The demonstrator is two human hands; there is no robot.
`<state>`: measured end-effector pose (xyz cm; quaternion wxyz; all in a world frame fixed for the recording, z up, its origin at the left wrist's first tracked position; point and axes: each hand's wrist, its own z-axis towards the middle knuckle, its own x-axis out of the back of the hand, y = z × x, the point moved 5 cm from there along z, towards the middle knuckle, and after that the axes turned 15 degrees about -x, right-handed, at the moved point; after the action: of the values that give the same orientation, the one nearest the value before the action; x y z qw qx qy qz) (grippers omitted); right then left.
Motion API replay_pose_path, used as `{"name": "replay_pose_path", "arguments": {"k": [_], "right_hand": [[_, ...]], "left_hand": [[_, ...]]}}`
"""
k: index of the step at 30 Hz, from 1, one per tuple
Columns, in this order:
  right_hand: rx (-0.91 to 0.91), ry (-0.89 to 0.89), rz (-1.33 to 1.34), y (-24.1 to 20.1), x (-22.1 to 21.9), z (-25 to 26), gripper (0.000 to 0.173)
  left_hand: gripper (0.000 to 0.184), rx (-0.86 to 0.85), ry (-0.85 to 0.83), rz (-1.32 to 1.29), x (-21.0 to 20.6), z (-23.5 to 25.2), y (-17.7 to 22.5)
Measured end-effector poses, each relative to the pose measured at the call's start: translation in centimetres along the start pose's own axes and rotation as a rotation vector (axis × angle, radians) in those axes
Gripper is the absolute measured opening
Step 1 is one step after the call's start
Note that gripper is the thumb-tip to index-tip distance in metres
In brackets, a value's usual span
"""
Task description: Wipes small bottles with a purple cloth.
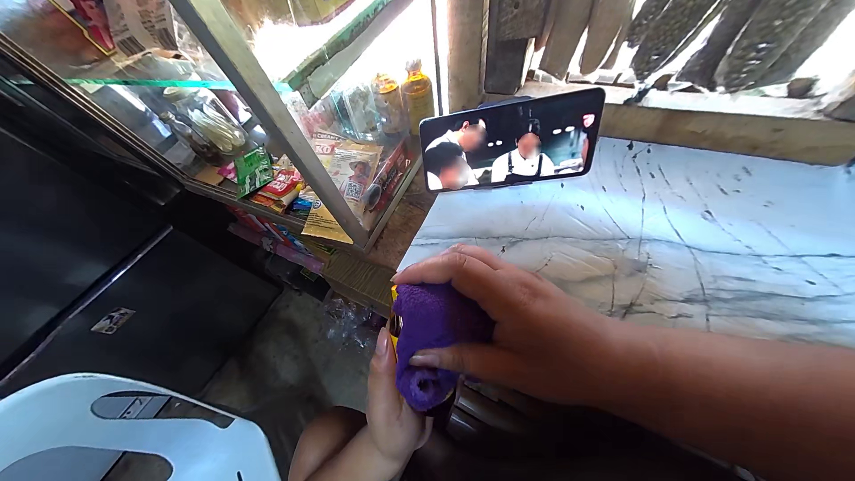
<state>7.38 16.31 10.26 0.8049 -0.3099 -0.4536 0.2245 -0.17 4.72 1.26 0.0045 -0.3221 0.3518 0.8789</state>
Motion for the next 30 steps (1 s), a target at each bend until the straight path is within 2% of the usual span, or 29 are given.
{"name": "replay_pose_path", "arguments": {"k": [10, 30], "right_hand": [[-0.062, 0.025, 0.119, 0.26, 0.64, 0.18, 0.034], [-0.094, -0.009, 0.194, 0.34, 0.53, 0.34, 0.037]], "left_hand": [[0.049, -0.012, -0.106, 0.009, -0.58, 0.05, -0.2], [0.047, -0.043, -0.119, 0.192, -0.07, -0.33, -0.23]]}}
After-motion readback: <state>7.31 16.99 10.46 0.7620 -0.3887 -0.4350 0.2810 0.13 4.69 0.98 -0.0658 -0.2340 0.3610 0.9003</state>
